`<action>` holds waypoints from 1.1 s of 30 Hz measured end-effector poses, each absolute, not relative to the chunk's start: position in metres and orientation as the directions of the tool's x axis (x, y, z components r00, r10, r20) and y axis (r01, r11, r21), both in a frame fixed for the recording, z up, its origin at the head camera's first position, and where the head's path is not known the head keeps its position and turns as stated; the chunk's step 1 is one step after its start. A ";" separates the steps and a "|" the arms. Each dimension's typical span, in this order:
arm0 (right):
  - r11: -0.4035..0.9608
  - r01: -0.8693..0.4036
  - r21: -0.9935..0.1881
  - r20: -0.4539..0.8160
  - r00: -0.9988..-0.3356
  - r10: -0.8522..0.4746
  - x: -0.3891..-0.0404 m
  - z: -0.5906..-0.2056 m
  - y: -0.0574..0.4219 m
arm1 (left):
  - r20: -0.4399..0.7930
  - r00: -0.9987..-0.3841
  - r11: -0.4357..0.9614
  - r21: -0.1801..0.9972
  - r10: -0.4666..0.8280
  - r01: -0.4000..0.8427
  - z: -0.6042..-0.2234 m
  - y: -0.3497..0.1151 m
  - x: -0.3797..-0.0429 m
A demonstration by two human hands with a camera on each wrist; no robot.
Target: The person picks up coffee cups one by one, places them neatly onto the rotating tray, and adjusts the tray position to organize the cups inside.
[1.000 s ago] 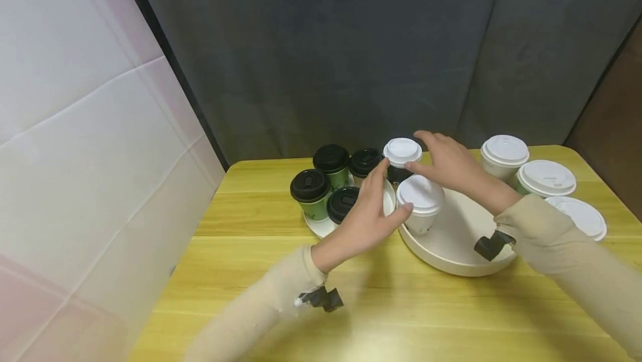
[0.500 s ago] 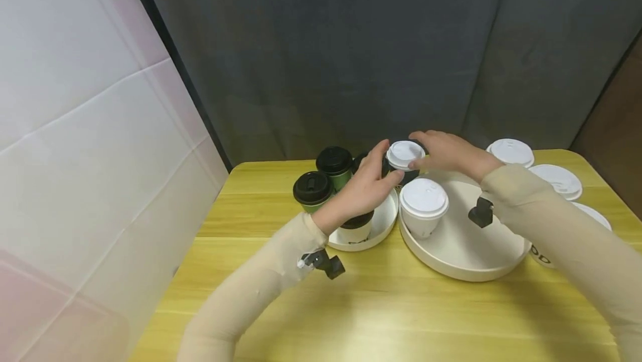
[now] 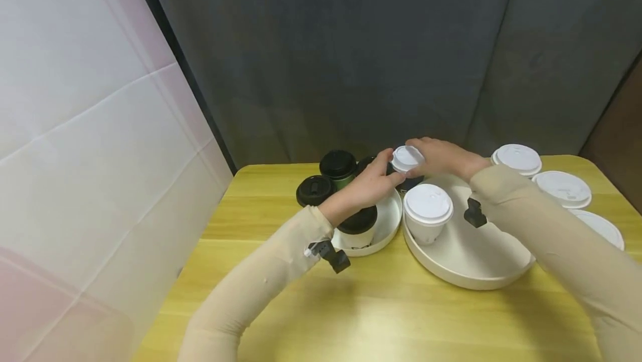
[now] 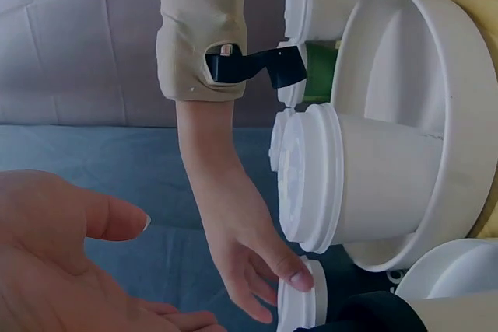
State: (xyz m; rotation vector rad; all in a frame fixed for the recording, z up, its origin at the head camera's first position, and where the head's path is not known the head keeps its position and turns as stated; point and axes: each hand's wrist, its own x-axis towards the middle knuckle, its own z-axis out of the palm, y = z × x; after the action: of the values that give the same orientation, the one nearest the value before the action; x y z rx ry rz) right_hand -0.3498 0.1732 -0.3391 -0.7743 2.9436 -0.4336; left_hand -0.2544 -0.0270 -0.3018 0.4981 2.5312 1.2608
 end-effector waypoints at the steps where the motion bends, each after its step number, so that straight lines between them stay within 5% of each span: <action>1: 0.831 -0.473 -0.291 0.004 -0.870 -0.494 -0.350 -0.341 0.173 | -0.090 -0.905 0.563 0.807 0.416 0.179 -0.303 -0.027 -0.254; 33: 0.802 -0.478 -0.359 0.129 -0.876 -0.465 -0.353 -0.361 0.174 | -0.063 -0.907 0.574 0.792 0.415 0.207 -0.311 -0.029 -0.253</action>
State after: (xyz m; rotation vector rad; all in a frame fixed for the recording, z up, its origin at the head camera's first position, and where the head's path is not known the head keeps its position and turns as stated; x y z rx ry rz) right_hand -0.3534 0.1743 -0.3606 -0.7896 3.0146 -0.6147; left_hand -0.2527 -0.0287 -0.3110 0.5170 2.5648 1.2439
